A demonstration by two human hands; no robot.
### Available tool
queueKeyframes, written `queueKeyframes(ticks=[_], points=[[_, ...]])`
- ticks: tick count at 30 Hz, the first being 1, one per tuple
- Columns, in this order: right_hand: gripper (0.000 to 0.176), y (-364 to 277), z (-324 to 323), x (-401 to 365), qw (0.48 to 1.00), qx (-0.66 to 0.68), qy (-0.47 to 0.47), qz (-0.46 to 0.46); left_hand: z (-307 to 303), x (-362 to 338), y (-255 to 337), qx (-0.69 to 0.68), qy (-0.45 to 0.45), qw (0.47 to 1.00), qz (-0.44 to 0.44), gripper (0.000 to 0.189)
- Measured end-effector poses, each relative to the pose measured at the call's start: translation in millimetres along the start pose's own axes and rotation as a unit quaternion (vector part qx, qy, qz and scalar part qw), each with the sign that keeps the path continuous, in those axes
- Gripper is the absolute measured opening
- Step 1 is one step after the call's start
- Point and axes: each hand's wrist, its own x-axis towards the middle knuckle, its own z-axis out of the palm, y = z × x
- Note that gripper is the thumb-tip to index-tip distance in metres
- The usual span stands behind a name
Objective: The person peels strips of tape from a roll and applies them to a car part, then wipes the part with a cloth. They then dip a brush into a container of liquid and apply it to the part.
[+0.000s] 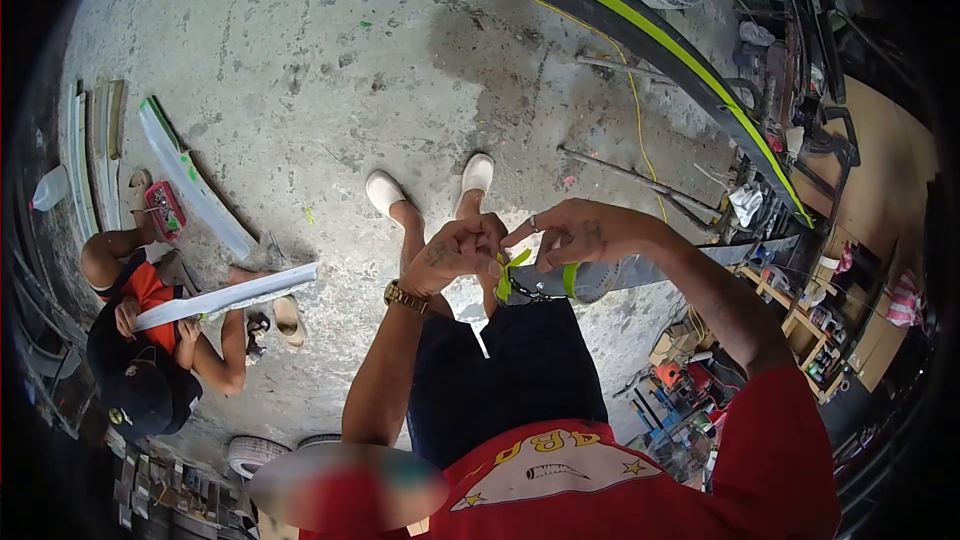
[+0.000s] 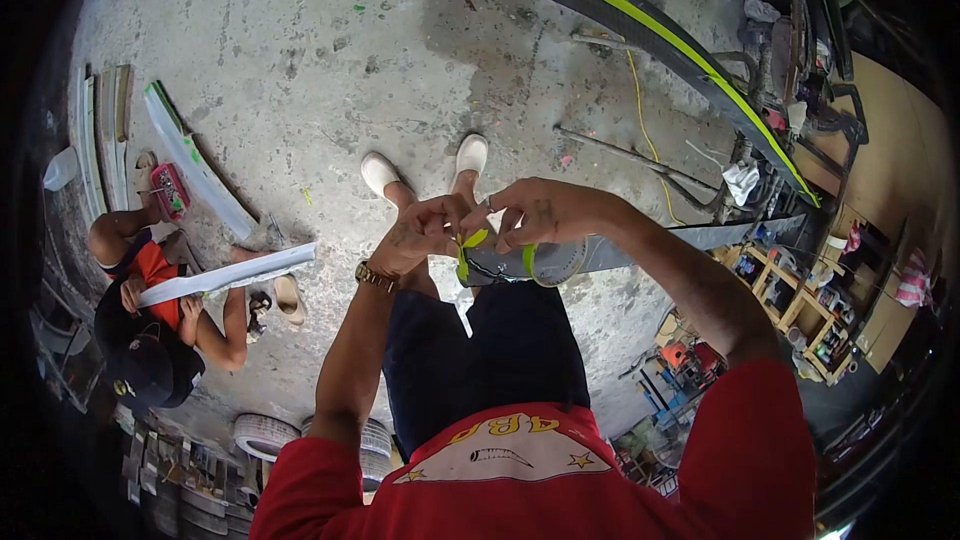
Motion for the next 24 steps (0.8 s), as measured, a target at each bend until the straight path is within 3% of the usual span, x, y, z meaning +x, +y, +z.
queueKeyframes(ticks=[3, 7, 9, 15, 19, 22, 24], points=[[0.044, 5.9, -9.6, 9.5, 0.999, -0.004, -0.044, 0.005, 3.7, -8.0, 2.0, 0.034, 0.039, 0.999, 0.012, 0.022], [0.045, -2.8, -14.8, 16.6, 0.997, -0.006, -0.076, -0.006, 13.7, -11.7, 7.2, 0.041, 0.089, 0.995, 0.004, 0.027], [0.062, -12.4, -18.7, 15.9, 0.992, -0.008, -0.118, -0.043, 22.7, -13.0, 14.0, 0.045, 0.12, 0.992, -0.017, 0.029], [0.06, -16.8, -30.3, 30.9, 0.971, -0.155, -0.173, -0.051, 30.6, -14.7, 13.0, 0.076, 0.157, 0.984, 0.023, 0.035], [0.061, -3.0, -31.6, 43.9, 0.971, -0.154, -0.18, -0.04, 37.3, -19.3, 13.2, 0.075, 0.179, 0.981, 0.025, 0.028], [0.064, -0.4, -32.8, 45.4, 0.967, -0.162, -0.182, -0.079, 43.8, -21.7, 10.0, 0.099, 0.195, 0.974, 0.051, 0.025], [0.055, 4.3, -30.5, 46.4, 0.968, -0.117, -0.173, -0.139, 50.6, -24.0, 9.9, 0.117, 0.238, 0.963, 0.047, 0.027]])
